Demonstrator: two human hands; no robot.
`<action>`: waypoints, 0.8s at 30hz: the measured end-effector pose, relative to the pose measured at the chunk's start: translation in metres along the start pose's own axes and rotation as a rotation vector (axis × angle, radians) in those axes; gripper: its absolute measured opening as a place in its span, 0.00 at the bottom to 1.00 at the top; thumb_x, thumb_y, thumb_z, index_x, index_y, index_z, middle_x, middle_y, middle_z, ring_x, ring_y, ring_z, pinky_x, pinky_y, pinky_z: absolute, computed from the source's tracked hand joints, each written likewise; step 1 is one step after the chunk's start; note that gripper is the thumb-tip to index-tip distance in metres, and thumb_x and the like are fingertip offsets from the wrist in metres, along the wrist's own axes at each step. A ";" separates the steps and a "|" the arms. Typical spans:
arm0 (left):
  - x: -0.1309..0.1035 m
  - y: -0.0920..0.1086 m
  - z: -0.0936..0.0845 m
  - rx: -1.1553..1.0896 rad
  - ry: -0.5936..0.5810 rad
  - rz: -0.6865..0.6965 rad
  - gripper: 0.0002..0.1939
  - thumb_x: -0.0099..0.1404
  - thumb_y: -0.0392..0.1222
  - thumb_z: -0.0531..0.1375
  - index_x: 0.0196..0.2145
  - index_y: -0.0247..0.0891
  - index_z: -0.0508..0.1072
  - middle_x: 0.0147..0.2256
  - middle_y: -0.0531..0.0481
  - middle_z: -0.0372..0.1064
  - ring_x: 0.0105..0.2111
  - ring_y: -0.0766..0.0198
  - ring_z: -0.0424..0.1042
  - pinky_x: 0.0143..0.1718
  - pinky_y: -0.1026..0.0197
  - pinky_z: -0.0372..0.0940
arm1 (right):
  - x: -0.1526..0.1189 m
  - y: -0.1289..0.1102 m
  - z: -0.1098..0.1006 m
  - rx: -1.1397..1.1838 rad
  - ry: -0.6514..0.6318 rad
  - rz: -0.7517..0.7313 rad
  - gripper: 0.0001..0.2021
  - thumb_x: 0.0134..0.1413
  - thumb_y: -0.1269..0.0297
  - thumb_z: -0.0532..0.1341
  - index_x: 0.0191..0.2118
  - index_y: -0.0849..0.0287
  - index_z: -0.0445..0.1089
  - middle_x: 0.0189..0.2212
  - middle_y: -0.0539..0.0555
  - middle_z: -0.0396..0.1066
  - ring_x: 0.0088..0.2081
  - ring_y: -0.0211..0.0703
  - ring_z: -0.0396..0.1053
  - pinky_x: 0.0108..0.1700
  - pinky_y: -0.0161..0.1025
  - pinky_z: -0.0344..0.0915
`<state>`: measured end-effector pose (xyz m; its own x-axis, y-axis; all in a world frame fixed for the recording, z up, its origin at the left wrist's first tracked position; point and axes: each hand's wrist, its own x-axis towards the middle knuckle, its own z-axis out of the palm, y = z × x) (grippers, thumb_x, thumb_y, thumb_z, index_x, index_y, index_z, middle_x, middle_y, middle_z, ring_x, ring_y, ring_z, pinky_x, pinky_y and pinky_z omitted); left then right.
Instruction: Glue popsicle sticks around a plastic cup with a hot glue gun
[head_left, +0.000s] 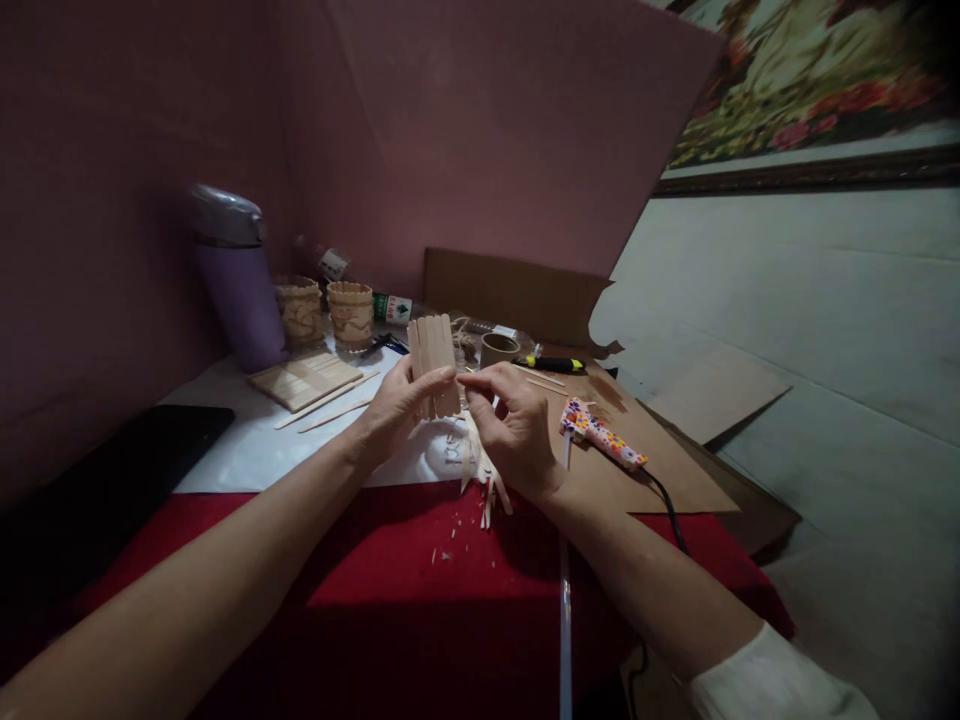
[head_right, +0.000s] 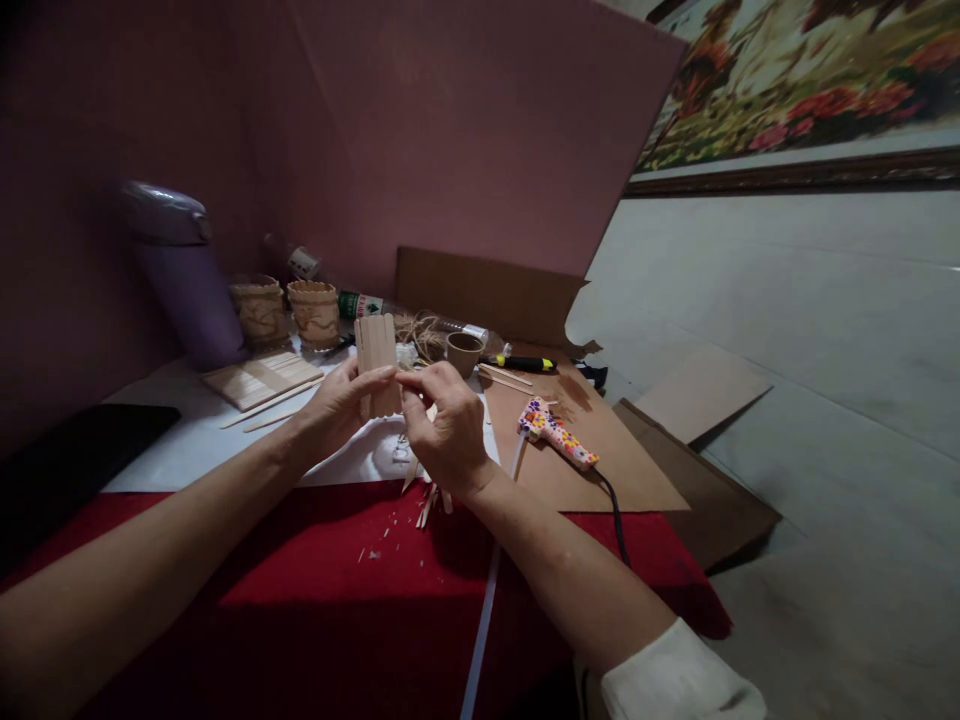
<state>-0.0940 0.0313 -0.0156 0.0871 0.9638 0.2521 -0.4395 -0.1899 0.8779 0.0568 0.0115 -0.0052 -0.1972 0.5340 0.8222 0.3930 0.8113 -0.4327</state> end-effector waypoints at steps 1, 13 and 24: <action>0.000 -0.001 0.000 0.014 -0.004 -0.005 0.24 0.53 0.45 0.70 0.44 0.35 0.69 0.36 0.48 0.72 0.33 0.62 0.72 0.34 0.60 0.66 | 0.001 0.000 0.000 -0.006 0.018 0.012 0.09 0.58 0.71 0.57 0.39 0.58 0.75 0.31 0.52 0.70 0.33 0.40 0.68 0.35 0.39 0.65; -0.001 -0.001 -0.002 0.047 -0.100 -0.024 0.25 0.54 0.45 0.69 0.46 0.37 0.68 0.38 0.48 0.71 0.35 0.63 0.71 0.34 0.62 0.65 | -0.002 -0.001 0.000 0.052 0.014 0.017 0.10 0.59 0.71 0.56 0.40 0.59 0.75 0.32 0.53 0.70 0.36 0.41 0.68 0.37 0.39 0.66; -0.003 0.002 0.001 0.068 -0.058 -0.062 0.25 0.50 0.44 0.71 0.45 0.36 0.71 0.37 0.46 0.73 0.34 0.60 0.72 0.34 0.58 0.67 | 0.006 0.012 0.000 0.141 0.140 0.211 0.07 0.58 0.66 0.57 0.39 0.57 0.72 0.35 0.53 0.71 0.36 0.40 0.69 0.35 0.38 0.66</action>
<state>-0.0942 0.0284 -0.0145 0.1649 0.9620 0.2177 -0.3703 -0.1442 0.9177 0.0603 0.0244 -0.0051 0.0057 0.6647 0.7471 0.2817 0.7158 -0.6390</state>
